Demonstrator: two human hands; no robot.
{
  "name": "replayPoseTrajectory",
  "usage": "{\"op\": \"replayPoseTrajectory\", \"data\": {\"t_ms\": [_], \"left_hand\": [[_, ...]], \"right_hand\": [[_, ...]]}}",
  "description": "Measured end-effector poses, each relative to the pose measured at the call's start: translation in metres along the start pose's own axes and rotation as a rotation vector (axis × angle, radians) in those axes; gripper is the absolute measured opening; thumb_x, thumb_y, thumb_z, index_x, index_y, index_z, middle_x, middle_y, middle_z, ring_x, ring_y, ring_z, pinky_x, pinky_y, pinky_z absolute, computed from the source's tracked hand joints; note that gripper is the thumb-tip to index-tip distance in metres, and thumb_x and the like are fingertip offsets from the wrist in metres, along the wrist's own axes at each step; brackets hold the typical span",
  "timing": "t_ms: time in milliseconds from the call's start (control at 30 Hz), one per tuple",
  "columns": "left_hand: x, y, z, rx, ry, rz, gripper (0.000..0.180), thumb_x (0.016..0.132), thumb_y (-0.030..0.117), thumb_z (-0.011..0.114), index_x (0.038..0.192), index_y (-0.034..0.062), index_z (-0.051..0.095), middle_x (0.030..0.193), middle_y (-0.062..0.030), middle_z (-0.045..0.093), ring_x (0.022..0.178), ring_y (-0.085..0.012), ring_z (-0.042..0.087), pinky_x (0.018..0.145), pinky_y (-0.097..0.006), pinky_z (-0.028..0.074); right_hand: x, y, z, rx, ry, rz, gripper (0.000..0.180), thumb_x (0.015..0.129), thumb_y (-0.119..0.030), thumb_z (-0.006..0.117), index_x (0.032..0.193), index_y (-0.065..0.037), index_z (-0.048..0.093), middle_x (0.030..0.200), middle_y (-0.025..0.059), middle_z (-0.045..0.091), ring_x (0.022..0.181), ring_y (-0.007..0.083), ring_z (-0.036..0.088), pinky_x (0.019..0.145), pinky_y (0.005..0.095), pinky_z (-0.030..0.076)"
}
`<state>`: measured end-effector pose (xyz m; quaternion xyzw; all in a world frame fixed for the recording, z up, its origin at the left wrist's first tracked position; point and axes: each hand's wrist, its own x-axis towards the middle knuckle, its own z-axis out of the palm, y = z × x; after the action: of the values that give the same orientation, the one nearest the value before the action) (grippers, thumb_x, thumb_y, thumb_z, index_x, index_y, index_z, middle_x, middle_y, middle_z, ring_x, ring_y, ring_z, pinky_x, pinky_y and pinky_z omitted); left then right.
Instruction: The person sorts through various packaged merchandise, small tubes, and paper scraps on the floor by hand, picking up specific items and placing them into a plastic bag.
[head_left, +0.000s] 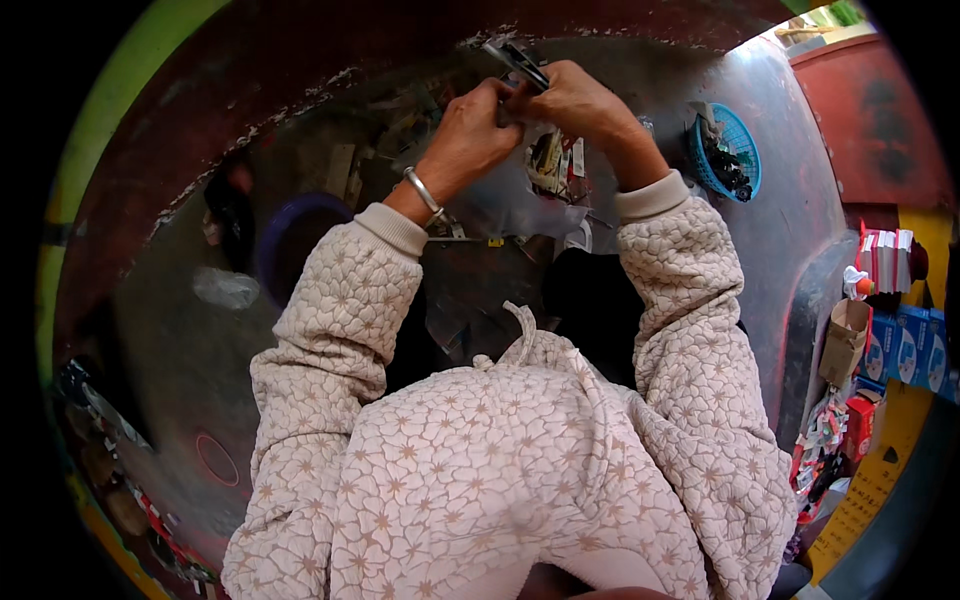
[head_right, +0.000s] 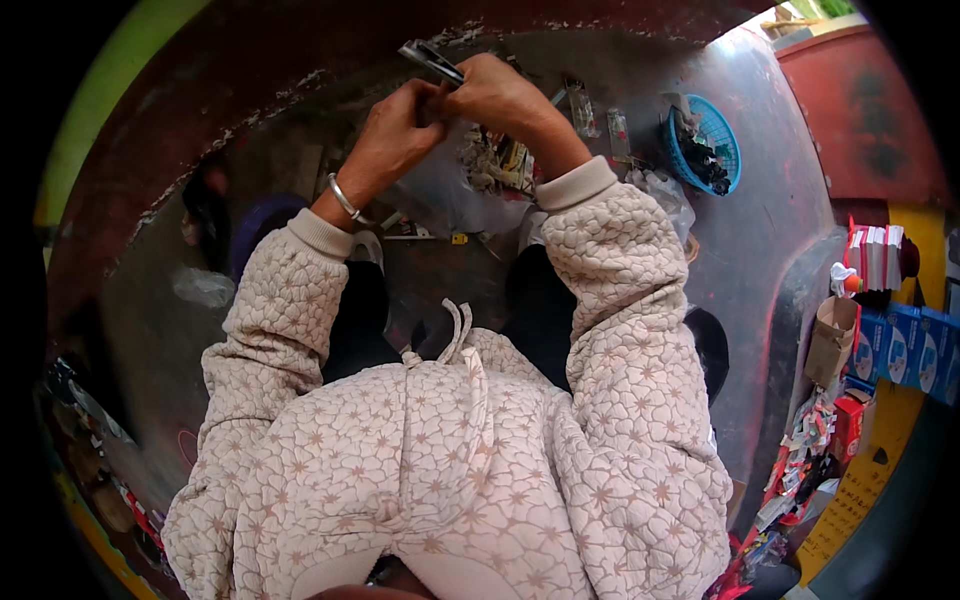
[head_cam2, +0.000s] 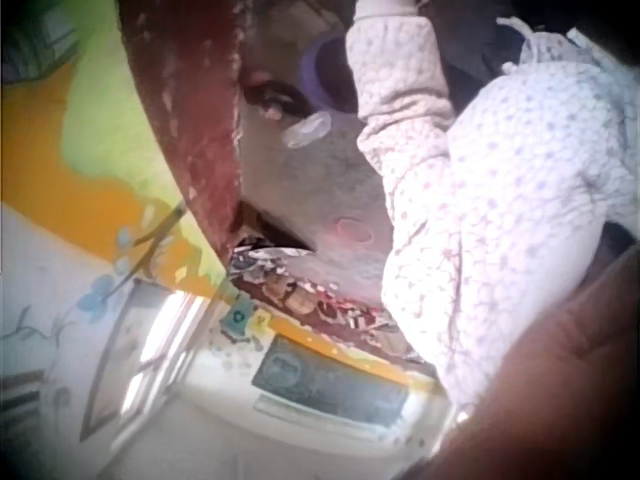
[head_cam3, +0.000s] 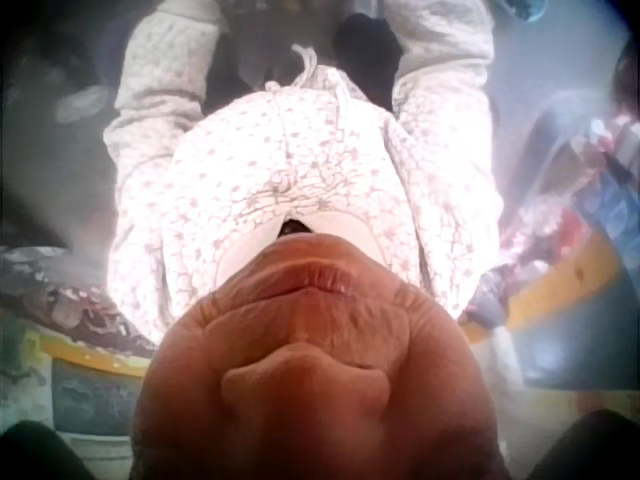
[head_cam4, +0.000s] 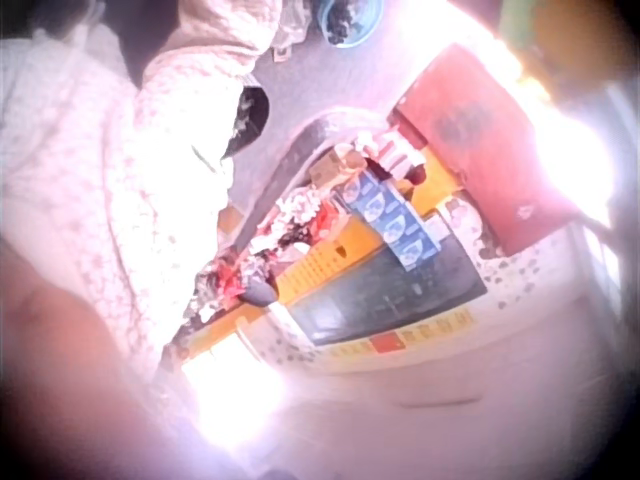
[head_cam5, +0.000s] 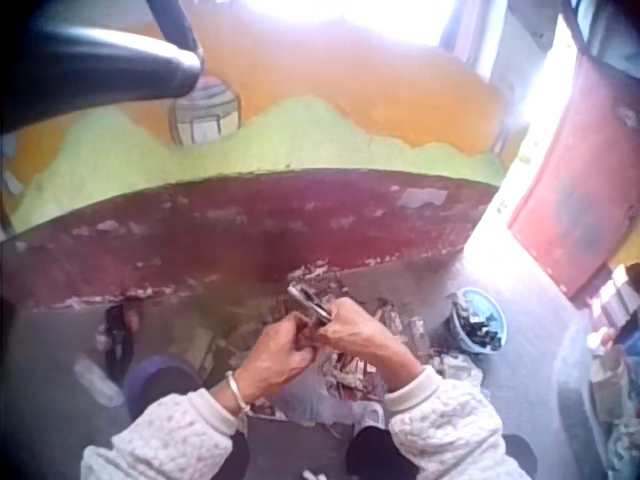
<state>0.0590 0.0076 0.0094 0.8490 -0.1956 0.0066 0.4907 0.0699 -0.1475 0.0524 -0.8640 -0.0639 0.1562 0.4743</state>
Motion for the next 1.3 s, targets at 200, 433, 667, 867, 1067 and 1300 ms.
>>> {"op": "replayPoseTrajectory", "data": {"t_ms": [200, 433, 667, 867, 1067, 1300], "left_hand": [[-0.009, 0.008, -0.025, 0.071, -0.094, -0.031, 0.03, 0.074, 0.019, 0.063, 0.091, -0.0035, 0.057, 0.078, -0.0153, 0.061, 0.073, -0.0263, 0.06, 0.065, -0.034, 0.046], [-0.004, -0.003, -0.033, -0.273, -0.276, -0.023, 0.018, 0.081, 0.018, 0.06, 0.082, -0.0002, 0.058, 0.072, 0.0021, 0.052, 0.068, -0.006, 0.046, 0.062, -0.023, 0.039], [0.001, -0.011, -0.027, -0.417, -0.263, -0.049, 0.014, 0.08, 0.014, 0.064, 0.081, 0.0004, 0.06, 0.071, 0.0016, 0.055, 0.067, -0.0058, 0.049, 0.061, -0.022, 0.04], [0.002, -0.013, -0.026, -0.229, -0.206, 0.018, 0.015, 0.079, 0.009, 0.066, 0.09, -0.0003, 0.062, 0.078, -0.0002, 0.06, 0.072, -0.0063, 0.053, 0.066, -0.021, 0.044], [0.001, -0.016, -0.03, -0.303, -0.24, -0.051, 0.018, 0.076, 0.012, 0.067, 0.089, 0.0002, 0.063, 0.075, -0.0032, 0.061, 0.067, -0.0084, 0.055, 0.061, -0.023, 0.045], [0.005, -0.014, -0.046, -0.142, -0.197, -0.026, 0.012, 0.08, 0.011, 0.064, 0.085, 0.0015, 0.06, 0.079, 0.0012, 0.058, 0.075, -0.0052, 0.051, 0.068, -0.02, 0.042]], "right_hand": [[0.0, -0.005, 0.008, 0.158, 0.017, 0.057, 0.025, 0.074, -0.027, 0.069, 0.077, -0.004, 0.062, 0.061, 0.0009, 0.053, 0.049, 0.0092, 0.048, 0.04, 0.0232, 0.039], [-0.014, -0.007, -0.007, 0.177, -0.103, -0.1, 0.026, 0.068, -0.018, 0.068, 0.088, -0.003, 0.061, 0.072, 0.0018, 0.056, 0.06, 0.0095, 0.053, 0.045, 0.0219, 0.044], [-0.016, -0.009, -0.008, 0.055, 0.014, -0.108, 0.016, 0.068, -0.014, 0.065, 0.081, -0.004, 0.063, 0.065, 0.0018, 0.056, 0.056, 0.0092, 0.052, 0.044, 0.0222, 0.04], [-0.01, -0.001, -0.008, -0.064, 0.064, -0.032, 0.016, 0.068, -0.011, 0.064, 0.081, -0.004, 0.064, 0.065, 0.0033, 0.059, 0.058, 0.0114, 0.055, 0.048, 0.0264, 0.044], [0.003, 0.016, 0.013, -0.623, 0.464, -0.43, 0.014, 0.068, -0.009, 0.062, 0.079, -0.002, 0.062, 0.063, 0.004, 0.06, 0.058, 0.0102, 0.056, 0.046, 0.0268, 0.044], [-0.009, 0.002, -0.002, 0.132, 0.108, -0.108, 0.013, 0.072, -0.015, 0.062, 0.08, -0.005, 0.061, 0.07, 0.0029, 0.06, 0.06, 0.009, 0.056, 0.044, 0.0219, 0.041]]}}
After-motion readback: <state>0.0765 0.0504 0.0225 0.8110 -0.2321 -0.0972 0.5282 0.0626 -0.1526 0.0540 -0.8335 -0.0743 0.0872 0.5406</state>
